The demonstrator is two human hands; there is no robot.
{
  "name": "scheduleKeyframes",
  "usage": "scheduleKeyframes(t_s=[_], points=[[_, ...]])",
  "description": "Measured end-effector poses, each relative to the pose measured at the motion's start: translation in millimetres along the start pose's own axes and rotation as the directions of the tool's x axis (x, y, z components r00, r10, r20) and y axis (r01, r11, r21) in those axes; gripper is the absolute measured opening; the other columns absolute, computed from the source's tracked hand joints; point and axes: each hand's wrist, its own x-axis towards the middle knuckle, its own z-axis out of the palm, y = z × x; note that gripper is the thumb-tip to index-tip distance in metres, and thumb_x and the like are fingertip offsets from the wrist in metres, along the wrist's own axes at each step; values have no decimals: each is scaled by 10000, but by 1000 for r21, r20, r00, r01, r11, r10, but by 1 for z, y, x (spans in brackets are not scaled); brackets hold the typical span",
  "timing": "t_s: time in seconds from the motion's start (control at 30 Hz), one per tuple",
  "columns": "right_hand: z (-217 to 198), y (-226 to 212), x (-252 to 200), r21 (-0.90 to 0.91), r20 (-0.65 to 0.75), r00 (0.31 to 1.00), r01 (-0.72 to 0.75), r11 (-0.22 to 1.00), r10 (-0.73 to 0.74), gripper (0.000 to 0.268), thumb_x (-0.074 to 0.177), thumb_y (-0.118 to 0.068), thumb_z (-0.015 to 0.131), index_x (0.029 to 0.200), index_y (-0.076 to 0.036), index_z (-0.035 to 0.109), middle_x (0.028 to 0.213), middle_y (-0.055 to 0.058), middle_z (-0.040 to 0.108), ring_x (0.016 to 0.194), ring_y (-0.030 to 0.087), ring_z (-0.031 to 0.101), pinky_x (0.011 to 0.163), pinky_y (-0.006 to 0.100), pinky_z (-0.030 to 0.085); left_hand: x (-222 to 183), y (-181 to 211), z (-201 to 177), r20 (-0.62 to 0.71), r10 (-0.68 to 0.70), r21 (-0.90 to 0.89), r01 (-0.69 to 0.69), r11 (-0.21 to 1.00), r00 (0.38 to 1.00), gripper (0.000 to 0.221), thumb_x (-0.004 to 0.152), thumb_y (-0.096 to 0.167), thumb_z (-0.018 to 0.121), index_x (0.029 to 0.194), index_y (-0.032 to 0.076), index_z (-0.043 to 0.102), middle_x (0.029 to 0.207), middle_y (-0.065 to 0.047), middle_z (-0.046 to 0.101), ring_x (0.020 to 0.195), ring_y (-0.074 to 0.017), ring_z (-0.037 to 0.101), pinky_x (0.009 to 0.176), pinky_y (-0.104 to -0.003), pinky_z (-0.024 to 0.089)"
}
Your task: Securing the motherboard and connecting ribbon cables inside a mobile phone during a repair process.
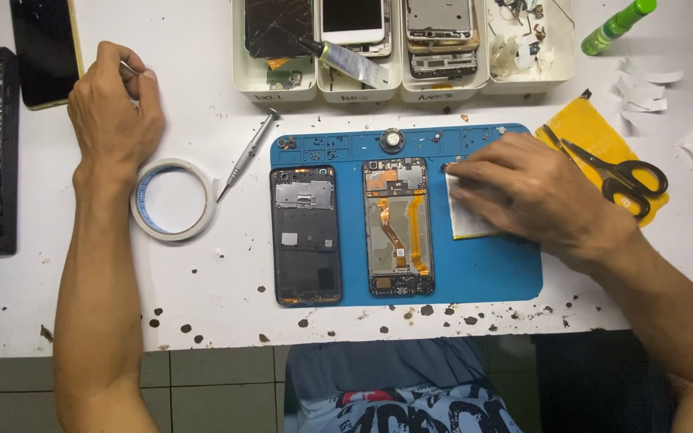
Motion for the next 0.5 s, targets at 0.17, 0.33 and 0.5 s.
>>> scheduleKeyframes(t_s=[0.17,0.33,0.5], points=[[22,-7,0,-109,100,991,95,989,-84,533,905,-485,708,1317,-150,671,1269,105,712,1163,304,627,944,449,504,-1,-2,0,2,10,3,-10,1000,1000,74,1076,11,628,1123,4,572,856,-82,672,773,-296,644,689,-467,473],[23,-12,5,-188,136,983,145,971,-120,572,946,-615,592,1319,-189,671,1266,65,727,1188,282,611,931,433,450,-2,-2,1,-2,33,-3,-33,999,999,76,1078,6,623,1135,-10,575,856,-91,661,803,-312,644,711,-477,480],[18,-22,17,-157,115,990,103,982,-85,419,969,-451,671,1222,-123,740,1149,41,761,1108,263,647,880,415,471,-3,0,1,-8,39,11,-39,999,999,96,1069,-1,623,1148,-4,569,850,-75,671,791,-295,654,708,-463,486]])
